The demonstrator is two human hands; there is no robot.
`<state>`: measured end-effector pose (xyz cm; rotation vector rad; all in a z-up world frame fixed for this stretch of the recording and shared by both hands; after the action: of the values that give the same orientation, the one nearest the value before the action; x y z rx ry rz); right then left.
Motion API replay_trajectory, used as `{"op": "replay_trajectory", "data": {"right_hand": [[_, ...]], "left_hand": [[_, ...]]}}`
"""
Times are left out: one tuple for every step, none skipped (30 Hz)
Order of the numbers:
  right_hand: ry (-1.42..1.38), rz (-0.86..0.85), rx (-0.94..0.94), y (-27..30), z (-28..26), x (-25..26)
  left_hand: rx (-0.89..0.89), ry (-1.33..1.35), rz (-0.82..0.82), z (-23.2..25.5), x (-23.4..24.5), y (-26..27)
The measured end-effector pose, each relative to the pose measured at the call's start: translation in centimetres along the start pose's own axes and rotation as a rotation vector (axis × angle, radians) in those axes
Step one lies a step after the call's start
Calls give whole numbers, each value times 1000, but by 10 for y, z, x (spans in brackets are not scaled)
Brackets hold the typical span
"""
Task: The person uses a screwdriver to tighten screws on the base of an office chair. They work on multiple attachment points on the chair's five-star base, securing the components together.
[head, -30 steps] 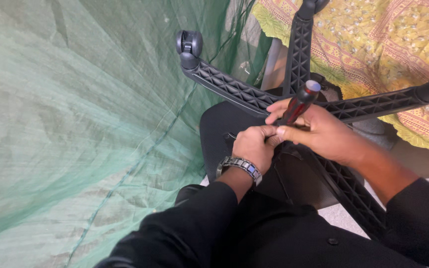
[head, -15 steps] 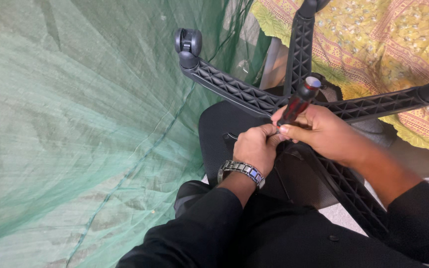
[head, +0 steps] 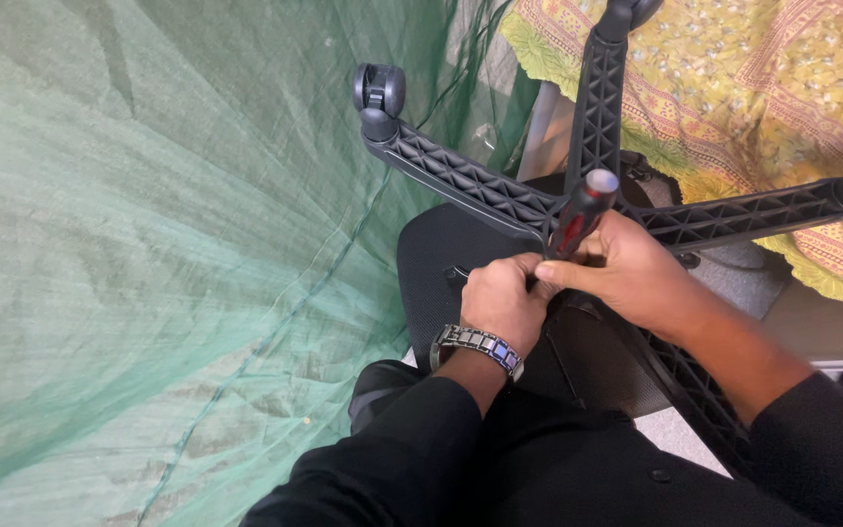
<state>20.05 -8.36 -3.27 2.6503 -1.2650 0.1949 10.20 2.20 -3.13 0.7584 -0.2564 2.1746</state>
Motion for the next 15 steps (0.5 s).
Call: {"op": "replay_trajectory", "data": {"right_hand": [[1,-37,12,1,0,-2],[1,-75,24,2,0,-4],[5,-113,32,4,-1,-5],[-17,-120,19,5,0,-4],[-40,-125,10,5,-1,-4],[-64,-131,1,6,-1,-4],[-18,-111,8,6,-2,-2],[29,-91,15,5,-2,-2],[76,-74,23,5,-3,-3],[77,-53,13,6,-4,-4],[79,-34,5,6,-5,-4],[81,-15,-3,6,-7,-4],[56,-47,-19,7,-9,-6],[31,-78,-36,8,-12,-5],[5,-107,-53,9,-13,-5]], "left_hand": [[14,6,2,-2,0,1],[-17,-1,17,0,1,1],[-45,-4,31,0,1,1],[-73,-8,45,1,1,1],[-85,7,50,0,1,2],[-97,21,55,1,2,3],[-110,35,56,1,1,3],[-126,31,51,2,0,4],[-141,27,47,3,-1,4],[-156,23,44,3,-1,5],[-148,23,44,3,-1,6],[-140,23,43,3,0,6],[-133,23,40,3,0,6],[-118,16,29,2,0,6],[-105,8,16,1,-1,6]]}}
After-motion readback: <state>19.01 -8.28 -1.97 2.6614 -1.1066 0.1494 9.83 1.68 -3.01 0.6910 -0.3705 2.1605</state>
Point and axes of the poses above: each hand's wrist, its own y-axis away from the middle knuckle, its own x-axis out of the back of the hand, z = x × y, the point moved 8 cm from there along -y, towards the middle knuckle, and after that the axes turned 14 degrees about z, right-handed, at the moved point
